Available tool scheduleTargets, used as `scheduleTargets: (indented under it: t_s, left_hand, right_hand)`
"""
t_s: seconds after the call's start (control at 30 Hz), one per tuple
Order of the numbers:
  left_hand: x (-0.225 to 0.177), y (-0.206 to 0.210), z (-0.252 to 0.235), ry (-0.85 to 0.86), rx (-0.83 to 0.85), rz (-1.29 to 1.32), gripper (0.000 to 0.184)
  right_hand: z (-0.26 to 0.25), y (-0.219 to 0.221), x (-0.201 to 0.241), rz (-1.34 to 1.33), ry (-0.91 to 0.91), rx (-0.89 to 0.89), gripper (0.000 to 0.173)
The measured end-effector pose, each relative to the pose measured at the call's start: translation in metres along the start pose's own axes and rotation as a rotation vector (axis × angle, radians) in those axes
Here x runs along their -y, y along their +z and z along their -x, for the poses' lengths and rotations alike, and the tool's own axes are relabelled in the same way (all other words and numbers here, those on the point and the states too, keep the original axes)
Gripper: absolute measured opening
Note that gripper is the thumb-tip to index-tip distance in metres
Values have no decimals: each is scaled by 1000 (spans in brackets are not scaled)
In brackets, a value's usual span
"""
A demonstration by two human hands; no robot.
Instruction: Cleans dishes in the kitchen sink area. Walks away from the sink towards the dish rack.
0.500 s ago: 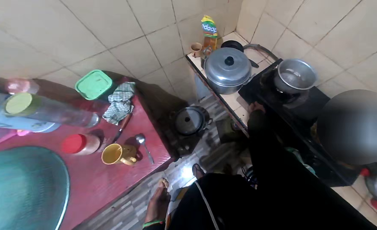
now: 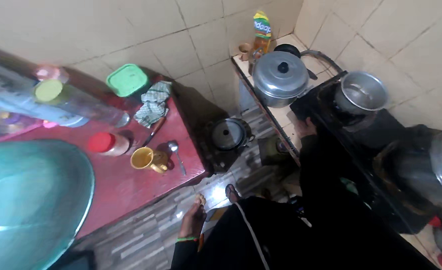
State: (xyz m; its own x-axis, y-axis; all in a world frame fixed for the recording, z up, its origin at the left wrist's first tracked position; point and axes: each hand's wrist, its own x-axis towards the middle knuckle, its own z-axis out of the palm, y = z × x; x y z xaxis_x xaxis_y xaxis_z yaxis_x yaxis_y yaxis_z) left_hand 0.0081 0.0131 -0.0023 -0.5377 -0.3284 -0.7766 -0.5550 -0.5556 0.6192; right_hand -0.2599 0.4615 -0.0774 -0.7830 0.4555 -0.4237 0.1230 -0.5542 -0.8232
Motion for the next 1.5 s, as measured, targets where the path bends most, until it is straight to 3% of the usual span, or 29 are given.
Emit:
scheduleTargets:
  t_s: [0.03,0.1,0.17,0.23,0.33,0.5,0.67,0.93,1.13,1.27,1.5]
  left_hand:
    - [-2,1,1,-7,-2,3,19]
    - [-4,4,1,-15,-11,8,17]
    - [-2,3,-2,-21,-9,17,16]
    - [1,-1,-7,-29,-4,23,16]
    - [3,-5,-11,-43,9,62,17]
    - [7,-20,-17,-62,-15,140,16]
    - [8,-40,-21,-60,-59,255,18]
    - [9,-76,-29,-69,-135,386,19]
    - [-4,-91,-40,-94,-148,422,18]
    - [-13,-97,-51,-92,-130,414,19]
    - [-20,-111,-56,-66,-110,405,21]
  right_hand:
    - [2,5,1,117,179,16,57]
    - [17,21,-5,531,331,138,48]
    - [32,43,-26,1153,212,195,36]
    - [56,73,-34,1566,87,387,45]
    - [111,137,-44,1568,-31,662,38]
    - [192,222,-105,1272,-67,1130,29]
    - [260,291,-175,1224,-64,1426,38]
    - [309,342,-247,1419,-118,1308,44]
    - [326,369,-235,1653,4,1227,52]
    - [331,383,-219,1824,-111,1224,54]
    - [313,412,-218,1843,-204,1154,49]
